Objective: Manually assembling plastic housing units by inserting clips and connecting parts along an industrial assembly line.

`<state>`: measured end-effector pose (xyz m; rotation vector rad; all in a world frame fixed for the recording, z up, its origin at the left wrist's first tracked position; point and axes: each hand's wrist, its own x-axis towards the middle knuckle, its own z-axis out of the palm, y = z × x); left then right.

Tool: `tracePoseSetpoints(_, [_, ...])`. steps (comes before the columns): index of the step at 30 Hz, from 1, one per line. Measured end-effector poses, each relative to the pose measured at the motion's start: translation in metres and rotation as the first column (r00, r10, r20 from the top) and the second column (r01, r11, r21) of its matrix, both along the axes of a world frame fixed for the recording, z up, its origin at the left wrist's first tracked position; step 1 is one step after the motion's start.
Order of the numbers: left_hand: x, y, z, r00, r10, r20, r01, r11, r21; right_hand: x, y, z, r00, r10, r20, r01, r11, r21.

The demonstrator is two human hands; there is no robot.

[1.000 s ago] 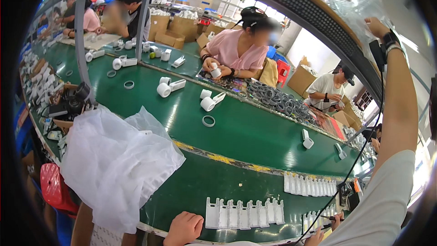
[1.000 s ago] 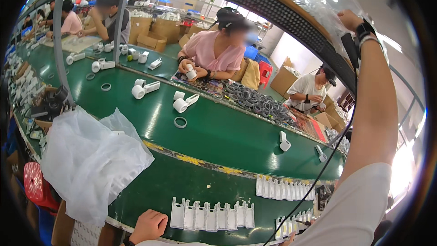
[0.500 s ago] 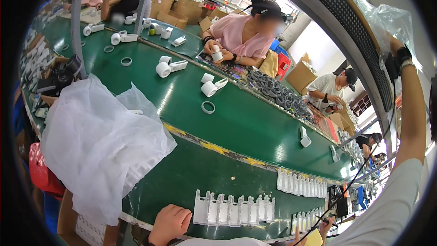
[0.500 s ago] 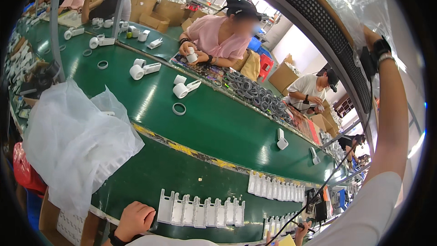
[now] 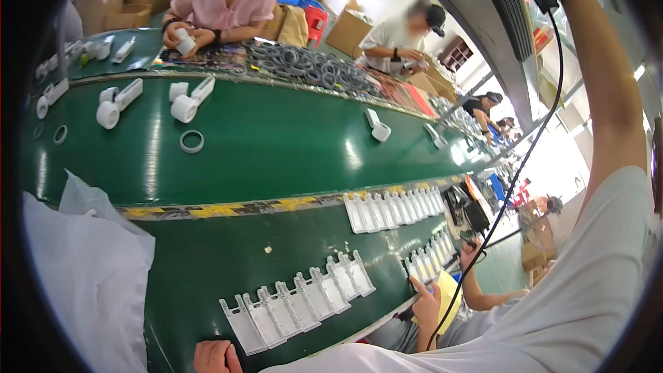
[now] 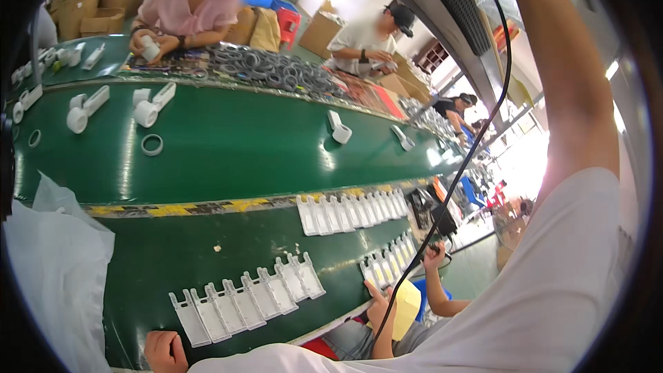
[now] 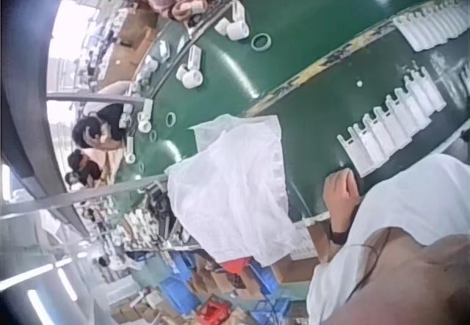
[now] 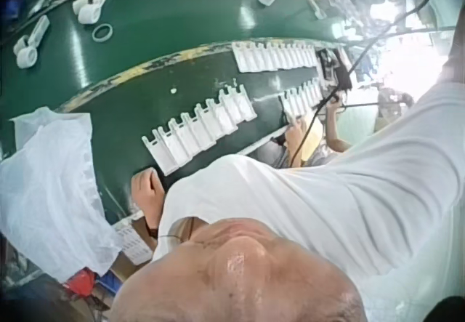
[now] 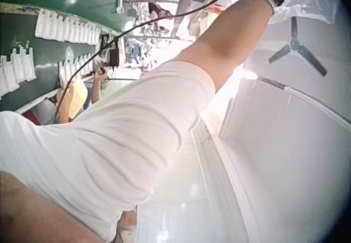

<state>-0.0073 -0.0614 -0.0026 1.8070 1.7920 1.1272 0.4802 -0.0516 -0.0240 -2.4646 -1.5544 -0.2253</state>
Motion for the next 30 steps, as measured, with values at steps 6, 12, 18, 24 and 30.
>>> tracePoseSetpoints(6, [0.003,-0.001,-0.004,0.999,-0.041,-0.002,0.041,0.999,-0.007,0.023,-0.009,-0.011,0.921,0.078,-0.382,0.060,0.940,0.337])
tracePoseSetpoints(12, [-0.004,-0.004,0.001,0.999,-0.035,0.033,0.036,0.998,-0.055,0.046,-0.004,-0.023,0.998,-0.061,0.008,0.059,0.989,0.132])
tracePoseSetpoints(18, [-0.007,-0.005,-0.004,0.996,-0.043,0.081,0.045,0.999,-0.019,0.028,0.012,-0.006,0.989,0.014,0.146,-0.033,0.991,0.132])
tracePoseSetpoints(24, [-0.013,-0.011,-0.006,0.994,-0.033,0.105,0.032,0.999,0.007,0.042,0.023,-0.021,0.971,0.117,0.210,-0.145,0.982,0.124])
tracePoseSetpoints(30, [0.001,-0.002,-0.012,0.983,0.020,0.185,-0.041,0.993,0.111,0.051,0.012,-0.038,0.999,-0.038,-0.033,0.045,0.970,0.240])
